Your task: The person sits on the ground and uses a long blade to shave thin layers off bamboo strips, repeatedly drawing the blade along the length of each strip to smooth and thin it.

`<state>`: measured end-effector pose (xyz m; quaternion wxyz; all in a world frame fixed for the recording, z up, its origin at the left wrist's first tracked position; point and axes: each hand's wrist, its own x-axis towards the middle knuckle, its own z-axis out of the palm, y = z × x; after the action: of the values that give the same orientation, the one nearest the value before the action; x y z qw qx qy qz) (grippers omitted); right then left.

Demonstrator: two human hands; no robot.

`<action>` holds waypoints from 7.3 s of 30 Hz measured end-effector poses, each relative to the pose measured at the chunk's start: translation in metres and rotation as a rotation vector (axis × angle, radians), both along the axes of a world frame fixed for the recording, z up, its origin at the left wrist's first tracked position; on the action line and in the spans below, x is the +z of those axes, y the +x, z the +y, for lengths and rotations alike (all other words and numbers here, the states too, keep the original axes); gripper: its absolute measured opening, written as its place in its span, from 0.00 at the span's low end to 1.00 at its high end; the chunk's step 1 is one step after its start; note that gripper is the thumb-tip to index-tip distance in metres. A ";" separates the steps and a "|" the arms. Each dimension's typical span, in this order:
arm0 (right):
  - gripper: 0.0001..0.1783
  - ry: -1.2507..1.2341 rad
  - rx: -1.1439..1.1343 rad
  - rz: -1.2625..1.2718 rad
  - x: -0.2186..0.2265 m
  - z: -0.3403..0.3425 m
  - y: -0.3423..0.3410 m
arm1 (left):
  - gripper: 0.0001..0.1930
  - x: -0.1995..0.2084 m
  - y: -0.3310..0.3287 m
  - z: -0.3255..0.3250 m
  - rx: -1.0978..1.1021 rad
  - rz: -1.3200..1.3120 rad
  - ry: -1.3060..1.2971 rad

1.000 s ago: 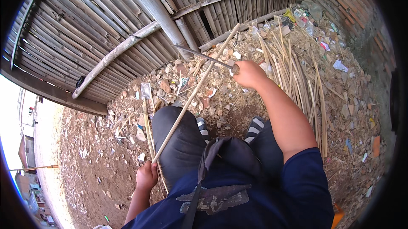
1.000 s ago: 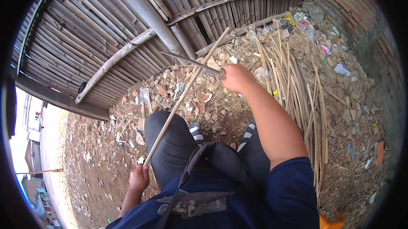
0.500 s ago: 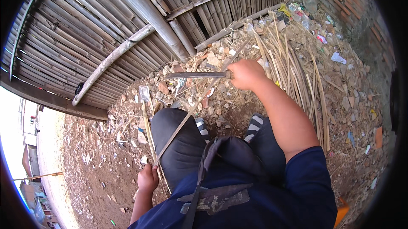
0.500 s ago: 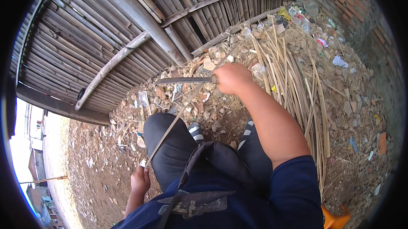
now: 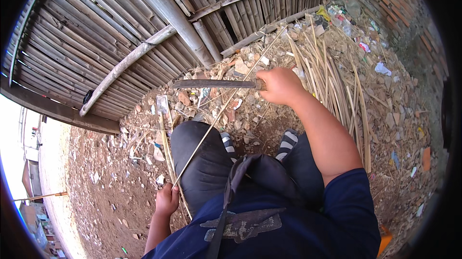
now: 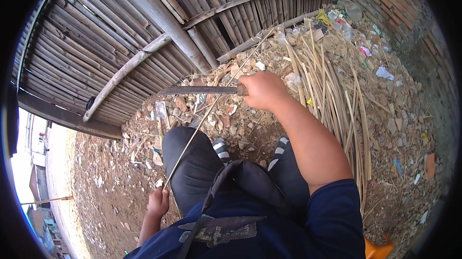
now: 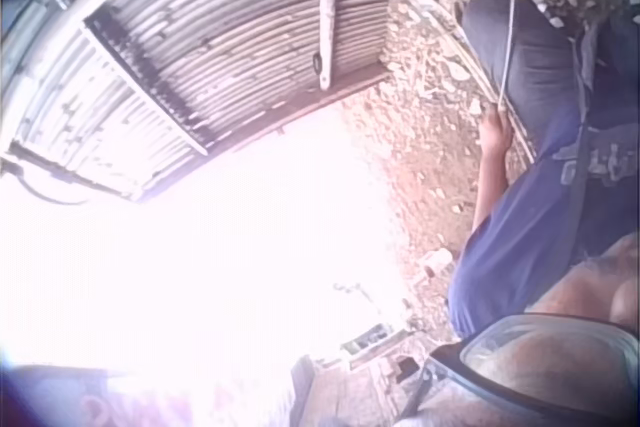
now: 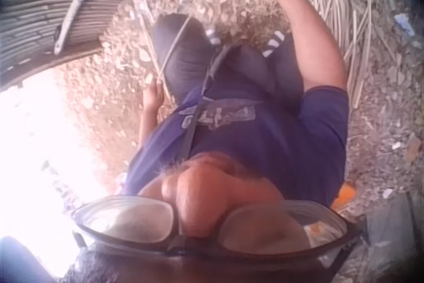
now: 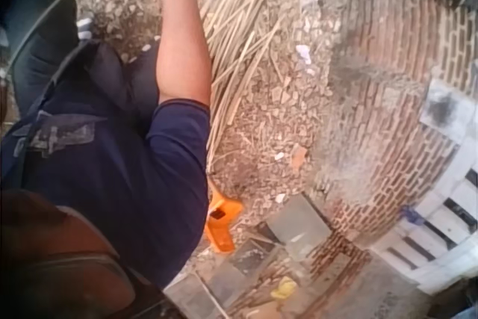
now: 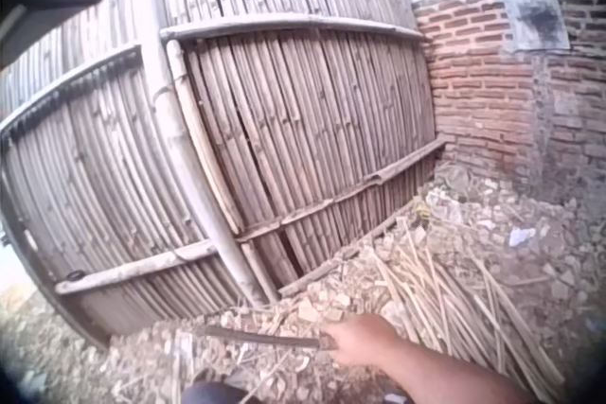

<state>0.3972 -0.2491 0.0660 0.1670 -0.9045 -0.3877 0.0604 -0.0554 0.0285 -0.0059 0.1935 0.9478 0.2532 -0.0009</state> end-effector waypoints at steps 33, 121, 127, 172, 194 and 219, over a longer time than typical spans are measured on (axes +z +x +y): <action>0.22 0.022 -0.192 0.138 -0.009 -0.008 0.029 | 0.16 -0.004 0.007 0.009 -0.013 0.051 0.037; 0.11 1.013 -0.092 0.995 -0.030 -0.014 0.039 | 0.24 0.016 0.000 0.013 0.021 0.114 -0.175; 0.10 1.106 -0.078 1.054 -0.034 -0.006 0.037 | 0.23 0.045 0.008 0.007 0.000 0.320 -0.221; 0.12 -0.185 0.018 0.084 -0.001 0.021 -0.014 | 0.18 -0.007 0.015 -0.016 0.008 0.070 0.110; 0.19 -0.020 -0.285 0.192 -0.020 0.000 0.029 | 0.20 0.005 0.022 -0.016 0.000 0.052 -0.018; 0.17 -0.144 -0.134 0.203 -0.017 -0.003 0.022 | 0.19 0.012 0.024 -0.010 -0.017 0.069 0.027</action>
<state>0.4195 -0.2520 0.0490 0.1437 -0.9273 -0.3020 0.1680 -0.0315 0.0186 0.0063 0.1717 0.9519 0.2518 -0.0318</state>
